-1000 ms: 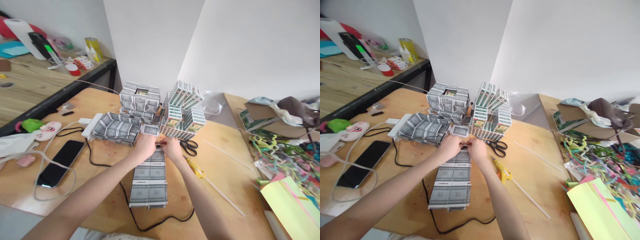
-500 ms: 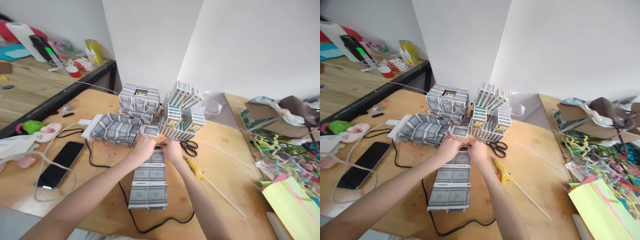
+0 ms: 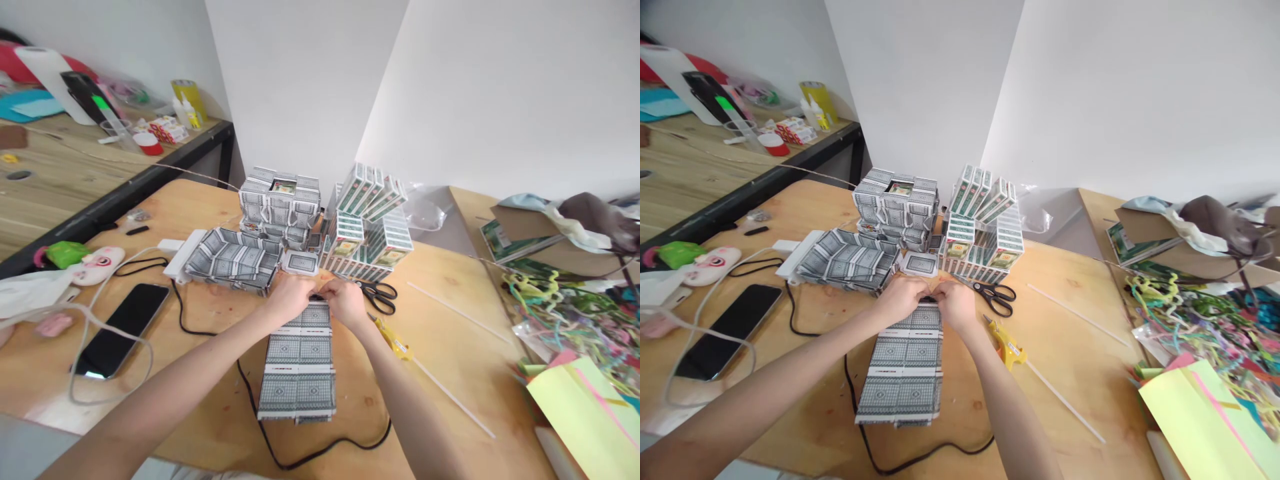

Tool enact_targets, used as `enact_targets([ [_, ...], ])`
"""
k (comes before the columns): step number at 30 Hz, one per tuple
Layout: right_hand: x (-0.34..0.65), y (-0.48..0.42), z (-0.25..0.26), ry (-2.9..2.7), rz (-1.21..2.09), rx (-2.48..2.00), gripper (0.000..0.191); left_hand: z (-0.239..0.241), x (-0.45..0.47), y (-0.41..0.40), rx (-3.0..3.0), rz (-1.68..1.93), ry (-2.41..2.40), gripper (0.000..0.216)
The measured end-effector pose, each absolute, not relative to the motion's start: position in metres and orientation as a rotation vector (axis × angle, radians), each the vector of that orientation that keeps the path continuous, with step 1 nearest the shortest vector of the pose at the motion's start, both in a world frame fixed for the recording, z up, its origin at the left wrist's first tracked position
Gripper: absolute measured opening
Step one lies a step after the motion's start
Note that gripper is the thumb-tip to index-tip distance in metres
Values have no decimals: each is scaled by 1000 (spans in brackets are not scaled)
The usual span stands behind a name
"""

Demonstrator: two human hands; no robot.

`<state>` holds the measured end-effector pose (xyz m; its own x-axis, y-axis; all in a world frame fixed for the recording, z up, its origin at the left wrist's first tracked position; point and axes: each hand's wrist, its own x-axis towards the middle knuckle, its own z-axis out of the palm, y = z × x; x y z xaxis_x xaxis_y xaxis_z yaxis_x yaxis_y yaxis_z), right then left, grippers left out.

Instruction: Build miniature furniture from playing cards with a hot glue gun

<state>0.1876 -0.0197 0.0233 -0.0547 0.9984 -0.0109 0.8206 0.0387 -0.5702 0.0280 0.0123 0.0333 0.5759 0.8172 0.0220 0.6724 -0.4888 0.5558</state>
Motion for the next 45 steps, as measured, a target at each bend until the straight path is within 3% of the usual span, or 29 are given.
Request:
enact_targets([
  [11, 205, -10, 13, -1831, 734, -1774, 7, 22, 18, 23, 1963, 489, 1143, 15],
  [22, 185, -14, 34, -1947, 610, -1855, 14, 33, 28, 10, 2596, 462, 1078, 20],
  [32, 187, -15, 37, -2035, 650, -1704, 23, 30, 27, 11, 2706, 439, 909, 24],
  [40, 198, -21, 30, -1899, 766, -1636, 12, 26, 17, 8, 2374, 571, 1050, 18],
  [45, 201, -27, 31, -1819, 928, -1594, 16, 20, 9, -4, 2103, 633, 1100, 21],
])
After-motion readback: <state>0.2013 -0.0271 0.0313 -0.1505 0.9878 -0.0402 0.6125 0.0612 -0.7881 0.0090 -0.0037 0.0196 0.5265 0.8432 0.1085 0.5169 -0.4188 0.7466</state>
